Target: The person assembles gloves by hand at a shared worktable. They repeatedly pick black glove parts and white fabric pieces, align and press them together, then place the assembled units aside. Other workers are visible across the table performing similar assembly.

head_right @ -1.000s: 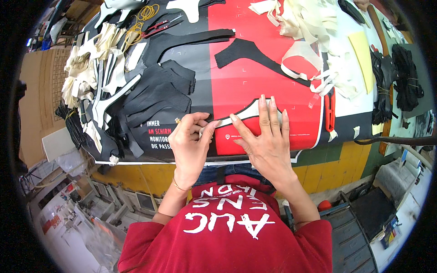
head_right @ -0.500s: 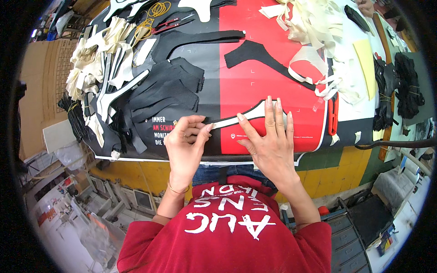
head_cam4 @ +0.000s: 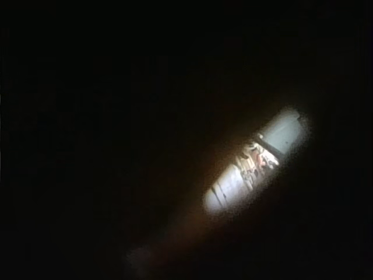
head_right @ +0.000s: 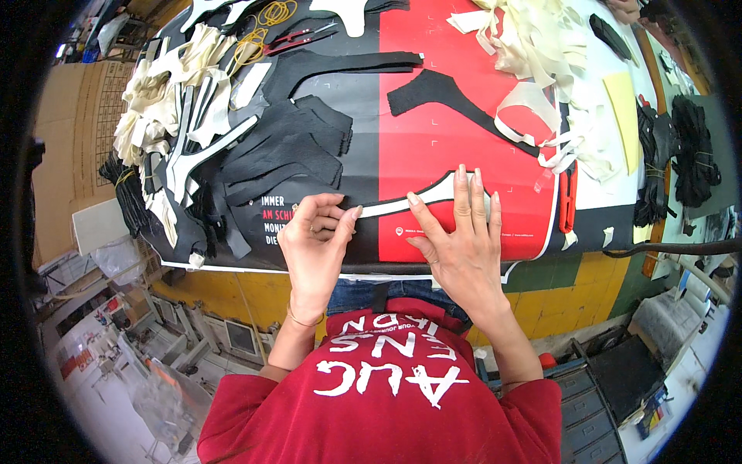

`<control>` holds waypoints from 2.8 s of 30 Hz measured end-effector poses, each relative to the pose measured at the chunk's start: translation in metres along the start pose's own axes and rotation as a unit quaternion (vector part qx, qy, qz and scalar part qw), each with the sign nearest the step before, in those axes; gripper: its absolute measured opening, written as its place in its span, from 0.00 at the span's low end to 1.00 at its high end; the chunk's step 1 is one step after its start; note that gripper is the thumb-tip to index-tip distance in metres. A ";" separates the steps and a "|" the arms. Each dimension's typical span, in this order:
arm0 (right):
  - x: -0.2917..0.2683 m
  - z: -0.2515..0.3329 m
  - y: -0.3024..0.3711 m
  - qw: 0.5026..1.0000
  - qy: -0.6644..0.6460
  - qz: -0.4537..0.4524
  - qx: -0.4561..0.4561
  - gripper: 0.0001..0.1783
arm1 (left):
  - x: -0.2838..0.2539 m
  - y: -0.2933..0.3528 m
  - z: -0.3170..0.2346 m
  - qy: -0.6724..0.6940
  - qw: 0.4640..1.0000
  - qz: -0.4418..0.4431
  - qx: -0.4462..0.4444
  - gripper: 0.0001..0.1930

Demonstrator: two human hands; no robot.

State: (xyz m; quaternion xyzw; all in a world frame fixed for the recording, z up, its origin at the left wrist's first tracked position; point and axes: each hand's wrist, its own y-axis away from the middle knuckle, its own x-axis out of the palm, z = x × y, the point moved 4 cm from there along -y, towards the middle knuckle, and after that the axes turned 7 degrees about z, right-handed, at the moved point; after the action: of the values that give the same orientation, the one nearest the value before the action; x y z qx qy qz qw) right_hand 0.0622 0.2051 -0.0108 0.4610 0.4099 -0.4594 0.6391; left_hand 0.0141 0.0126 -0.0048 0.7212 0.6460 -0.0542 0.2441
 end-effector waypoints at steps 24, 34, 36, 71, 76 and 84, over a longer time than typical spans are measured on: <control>0.000 -0.035 0.020 0.997 0.024 -0.023 0.073 0.32 | 0.036 0.044 0.026 -0.450 0.854 0.124 0.231 0.41; -0.006 -0.049 0.037 0.976 -0.041 -0.205 0.059 0.29 | 0.064 0.021 -0.025 -0.295 0.914 0.038 0.278 0.36; -0.008 -0.041 0.031 0.976 -0.061 -0.205 0.048 0.25 | 0.087 0.003 -0.033 -0.351 0.896 0.017 0.272 0.31; -0.023 -0.044 0.017 0.972 -0.131 -0.185 0.066 0.16 | -0.068 -0.058 -0.060 -0.113 0.954 -0.069 0.268 0.10; -0.028 -0.038 0.005 0.974 -0.117 -0.190 0.038 0.16 | -0.068 -0.010 -0.019 -0.128 0.978 -0.013 0.165 0.11; -0.034 -0.043 0.008 0.965 -0.118 -0.227 0.064 0.15 | -0.071 -0.001 0.013 -0.361 0.899 -0.079 0.237 0.11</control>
State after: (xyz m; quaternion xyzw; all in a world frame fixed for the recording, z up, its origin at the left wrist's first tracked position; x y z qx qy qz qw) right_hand 0.0579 0.2553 0.0124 0.3381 0.3957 -0.6689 0.5308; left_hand 0.0046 -0.0567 0.0114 0.6349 0.5368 -0.4813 0.2778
